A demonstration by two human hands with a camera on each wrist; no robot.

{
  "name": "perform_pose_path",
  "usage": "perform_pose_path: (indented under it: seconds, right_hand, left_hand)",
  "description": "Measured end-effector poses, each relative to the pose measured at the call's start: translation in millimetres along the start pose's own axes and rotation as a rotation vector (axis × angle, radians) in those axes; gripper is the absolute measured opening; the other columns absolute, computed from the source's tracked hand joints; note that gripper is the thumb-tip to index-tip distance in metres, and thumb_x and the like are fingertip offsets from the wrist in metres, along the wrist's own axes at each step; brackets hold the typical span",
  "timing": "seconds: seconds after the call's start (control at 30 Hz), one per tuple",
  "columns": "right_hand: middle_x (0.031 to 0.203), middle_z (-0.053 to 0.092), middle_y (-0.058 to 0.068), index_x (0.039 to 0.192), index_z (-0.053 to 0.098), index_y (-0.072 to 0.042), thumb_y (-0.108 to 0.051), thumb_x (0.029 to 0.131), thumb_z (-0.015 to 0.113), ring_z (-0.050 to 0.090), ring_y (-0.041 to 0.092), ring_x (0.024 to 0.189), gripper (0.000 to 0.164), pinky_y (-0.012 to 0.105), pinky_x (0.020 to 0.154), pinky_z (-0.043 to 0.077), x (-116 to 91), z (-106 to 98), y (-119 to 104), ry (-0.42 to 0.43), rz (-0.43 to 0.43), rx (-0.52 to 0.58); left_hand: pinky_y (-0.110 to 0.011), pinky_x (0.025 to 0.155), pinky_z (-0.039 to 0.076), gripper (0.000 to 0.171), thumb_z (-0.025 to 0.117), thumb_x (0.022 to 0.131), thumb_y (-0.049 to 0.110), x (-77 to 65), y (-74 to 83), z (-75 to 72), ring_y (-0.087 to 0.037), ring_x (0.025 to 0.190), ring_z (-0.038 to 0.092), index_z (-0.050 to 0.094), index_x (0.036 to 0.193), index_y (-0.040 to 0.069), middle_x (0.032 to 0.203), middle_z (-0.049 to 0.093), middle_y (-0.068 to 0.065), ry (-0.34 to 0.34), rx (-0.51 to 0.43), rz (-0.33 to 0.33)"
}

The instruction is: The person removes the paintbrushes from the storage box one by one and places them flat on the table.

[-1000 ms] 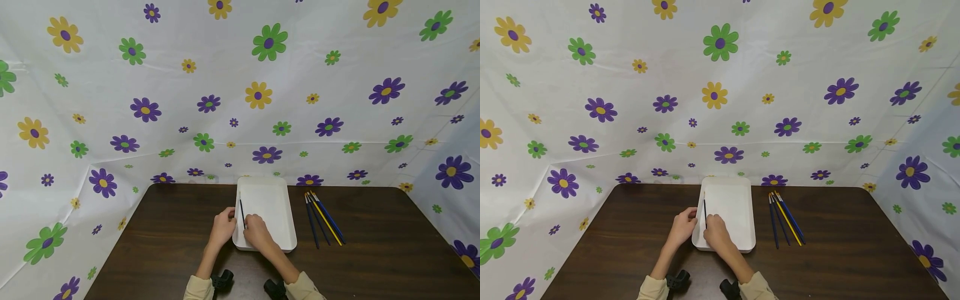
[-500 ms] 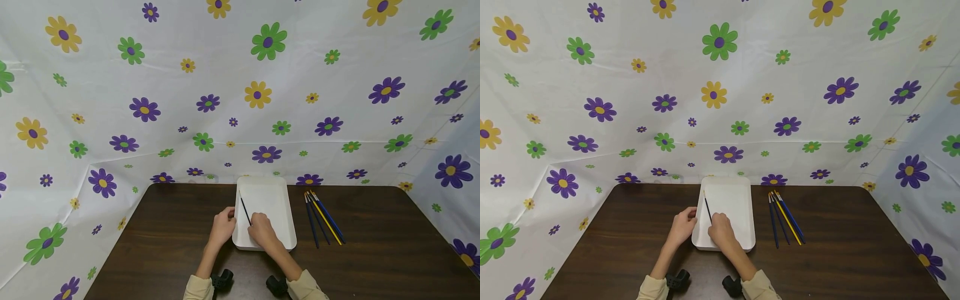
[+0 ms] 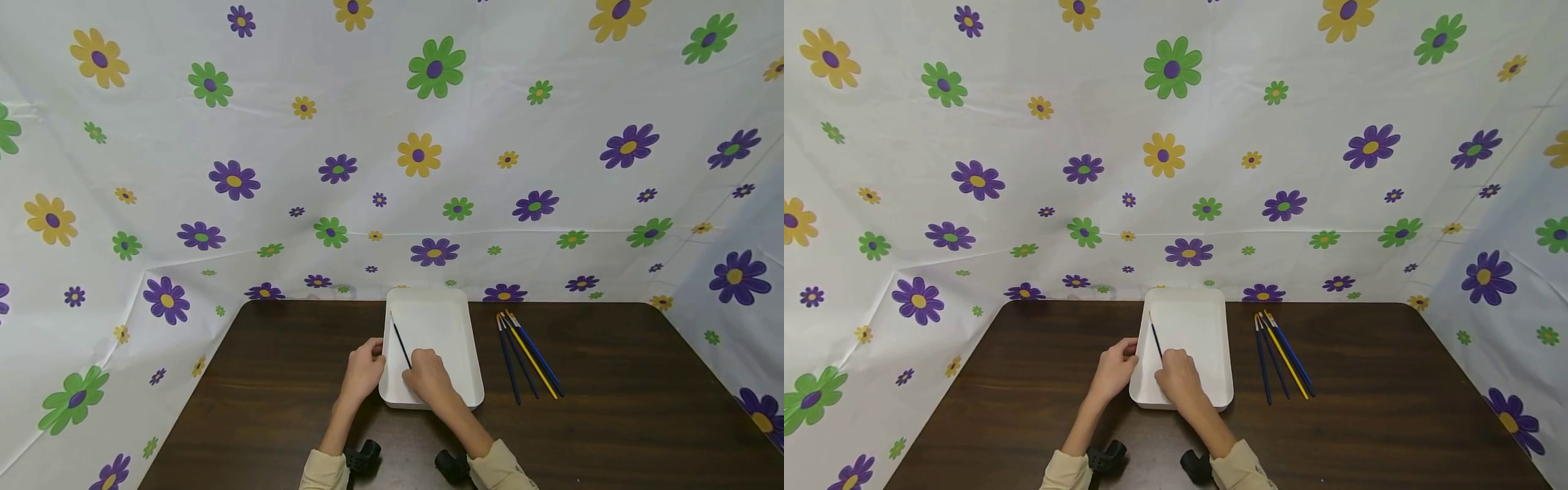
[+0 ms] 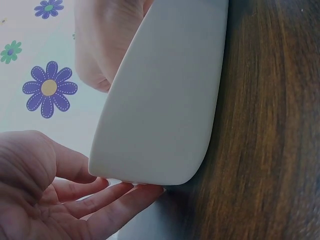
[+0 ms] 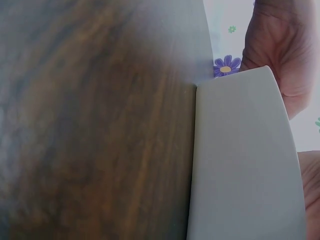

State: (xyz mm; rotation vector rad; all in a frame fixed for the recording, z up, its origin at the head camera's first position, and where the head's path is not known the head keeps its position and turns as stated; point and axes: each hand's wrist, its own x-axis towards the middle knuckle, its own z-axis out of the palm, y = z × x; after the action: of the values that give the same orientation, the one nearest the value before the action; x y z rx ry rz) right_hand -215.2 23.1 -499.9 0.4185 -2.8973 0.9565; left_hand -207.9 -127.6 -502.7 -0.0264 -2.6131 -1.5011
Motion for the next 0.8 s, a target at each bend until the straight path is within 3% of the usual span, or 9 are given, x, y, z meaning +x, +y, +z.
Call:
perform_pose_path:
  seconds: [0.3, 0.53, 0.63, 0.8]
  right_hand:
    - [0.056, 0.031, -0.005, 0.056, 0.036, -0.015, 0.008, 0.077, 0.067, 0.03, 0.012, 0.05, 0.043, 0.024, 0.046, 0.026, 3, -9, 6, -0.069, 0.059, 0.06]
    - [0.049, 0.023, -0.012, 0.05, 0.034, -0.017, 0.009, 0.077, 0.064, 0.022, 0.007, 0.048, 0.048, 0.021, 0.045, 0.019, 7, -31, 12, -0.067, 0.039, 0.15]
    - [0.048, 0.031, -0.01, 0.049, 0.045, -0.012, 0.007, 0.08, 0.066, 0.028, 0.007, 0.047, 0.042, 0.021, 0.045, 0.022, 8, -43, 16, -0.068, 0.054, 0.153]
    - [0.056, 0.053, -0.002, 0.063, 0.066, -0.001, 0.003, 0.085, 0.071, 0.044, 0.012, 0.052, 0.023, 0.024, 0.049, 0.035, 10, -62, 23, -0.059, 0.072, 0.128]
  left_hand:
    - [-0.049, 0.08, 0.059, 0.035, 0.055, 0.093, -0.006, 0.2, 0.0, -0.1, -0.038, 0.095, 0.072, 0.064, 0.127, -0.012, 0.113, 0.07, -0.027, -0.001, -0.005, 0.001]
    - [-0.048, 0.078, 0.059, 0.035, 0.055, 0.092, -0.007, 0.6, -1.0, 0.8, -0.036, 0.093, 0.073, 0.065, 0.125, -0.012, 0.111, 0.071, -0.026, 0.007, -0.002, 0.011]
    - [-0.048, 0.078, 0.059, 0.035, 0.055, 0.093, -0.007, 0.7, -0.7, 0.5, -0.035, 0.093, 0.073, 0.065, 0.125, -0.012, 0.11, 0.072, -0.026, 0.006, -0.004, 0.011]
    - [-0.046, 0.078, 0.059, 0.034, 0.055, 0.093, -0.006, 1.1, 0.1, -0.2, -0.031, 0.092, 0.07, 0.065, 0.126, -0.012, 0.109, 0.072, -0.024, 0.002, -0.001, 0.004]
